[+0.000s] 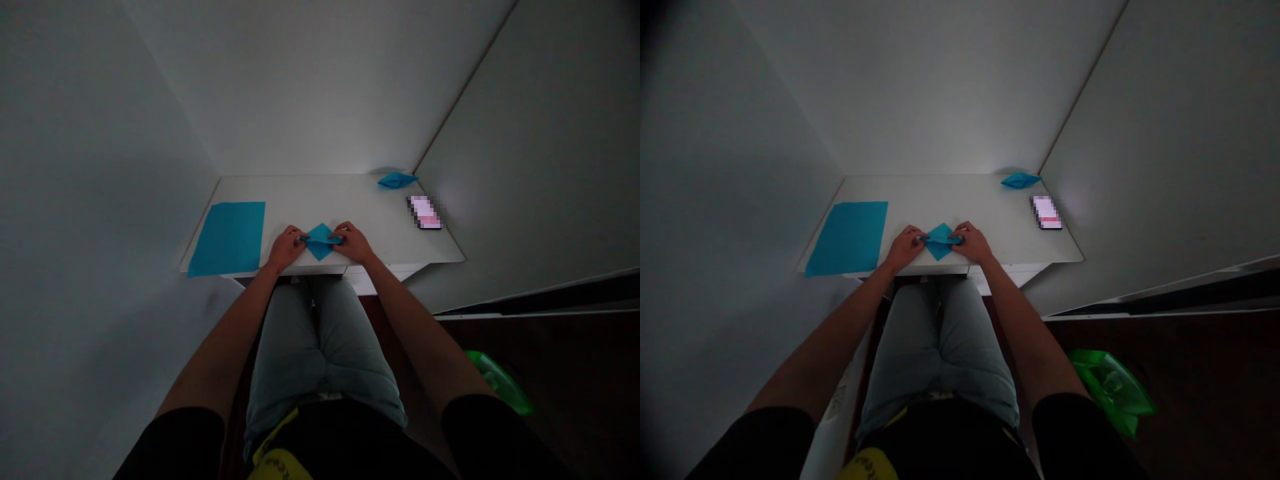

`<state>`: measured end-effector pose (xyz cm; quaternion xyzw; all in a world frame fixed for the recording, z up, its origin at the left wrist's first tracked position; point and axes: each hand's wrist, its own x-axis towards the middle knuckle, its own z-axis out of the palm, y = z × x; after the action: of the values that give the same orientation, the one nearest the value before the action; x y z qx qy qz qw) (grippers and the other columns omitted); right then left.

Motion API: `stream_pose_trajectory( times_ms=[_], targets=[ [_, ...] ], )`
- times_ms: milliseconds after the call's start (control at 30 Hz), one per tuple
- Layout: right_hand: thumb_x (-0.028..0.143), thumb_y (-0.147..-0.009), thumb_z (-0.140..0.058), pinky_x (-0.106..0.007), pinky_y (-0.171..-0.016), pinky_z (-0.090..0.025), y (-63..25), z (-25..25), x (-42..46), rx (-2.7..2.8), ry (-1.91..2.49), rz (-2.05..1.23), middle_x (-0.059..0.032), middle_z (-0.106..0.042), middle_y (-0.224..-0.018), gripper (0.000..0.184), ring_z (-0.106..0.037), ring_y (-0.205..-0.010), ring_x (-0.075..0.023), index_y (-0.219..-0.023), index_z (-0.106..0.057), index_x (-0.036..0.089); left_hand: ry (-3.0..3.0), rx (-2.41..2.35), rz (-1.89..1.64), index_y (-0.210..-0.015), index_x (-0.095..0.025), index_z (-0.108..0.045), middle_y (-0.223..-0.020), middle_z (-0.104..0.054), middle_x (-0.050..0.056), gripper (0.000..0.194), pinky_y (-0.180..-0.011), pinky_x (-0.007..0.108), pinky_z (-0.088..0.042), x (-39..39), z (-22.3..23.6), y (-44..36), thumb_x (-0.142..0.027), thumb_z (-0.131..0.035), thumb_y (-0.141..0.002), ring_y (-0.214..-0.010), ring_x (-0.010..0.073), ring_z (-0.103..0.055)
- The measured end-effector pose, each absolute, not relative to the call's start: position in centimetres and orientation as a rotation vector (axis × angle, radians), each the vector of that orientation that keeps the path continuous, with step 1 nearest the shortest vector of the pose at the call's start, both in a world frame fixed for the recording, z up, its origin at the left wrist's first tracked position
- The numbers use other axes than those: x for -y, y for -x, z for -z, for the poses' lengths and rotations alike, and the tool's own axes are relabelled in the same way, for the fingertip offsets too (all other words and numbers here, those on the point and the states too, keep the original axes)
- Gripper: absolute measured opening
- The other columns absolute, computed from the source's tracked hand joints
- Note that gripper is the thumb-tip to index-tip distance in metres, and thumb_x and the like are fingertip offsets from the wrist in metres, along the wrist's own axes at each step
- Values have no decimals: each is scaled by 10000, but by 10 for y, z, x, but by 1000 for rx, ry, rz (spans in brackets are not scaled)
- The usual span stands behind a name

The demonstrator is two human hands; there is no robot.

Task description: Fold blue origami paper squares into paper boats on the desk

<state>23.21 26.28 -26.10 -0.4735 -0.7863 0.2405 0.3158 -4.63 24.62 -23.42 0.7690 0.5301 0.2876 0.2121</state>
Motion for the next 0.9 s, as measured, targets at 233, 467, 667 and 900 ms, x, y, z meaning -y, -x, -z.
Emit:
stream_pose_trajectory(
  times_ms=[233, 467, 667, 900],
  targets=[
    [416, -945, -742, -337, -799, -537, -235, 260, -265, 1964, 1234, -707, -60, -702, -1008, 202, -649, -830, -188, -927, -798, 223, -2173, -1490, -812, -1030, -207, -793, -1091, -702, 55, 145, -822, 335, -553, -246, 236, 44, -285, -695, -958, -782, 166, -647],
    [409, -983, -679, -316, -743, -482, -231, 262, -264, 1930, 1372, -649, -40, -702, -892, 203, -604, -759, -179, -950, -732, 216, -2136, -1571, -805, -969, -198, -748, -952, -706, 53, 170, -853, 347, -550, -245, 234, 41, -344, -668, -1007, -810, 189, -660],
    [262, -1018, -597, -386, -942, -530, -228, 259, -264, 2116, 1313, -497, -98, -711, -1245, 314, -664, -984, -229, -1285, -761, 244, -2400, -1538, -696, -1383, -245, -696, -1311, -706, 105, 371, -1060, 428, -522, -243, 233, 38, -273, -595, -1026, -1195, 268, -654],
    [265, -1093, -463, -504, -1072, -454, -224, 249, -250, 2455, 1319, -318, -67, -660, -1529, 442, -584, -1301, -314, -1475, -685, 262, -2663, -1349, -278, -1658, -293, -460, -1718, -460, 43, 609, -1276, 512, -337, -227, 231, 36, -377, -494, -1056, -1576, 287, -419]
  ],
)
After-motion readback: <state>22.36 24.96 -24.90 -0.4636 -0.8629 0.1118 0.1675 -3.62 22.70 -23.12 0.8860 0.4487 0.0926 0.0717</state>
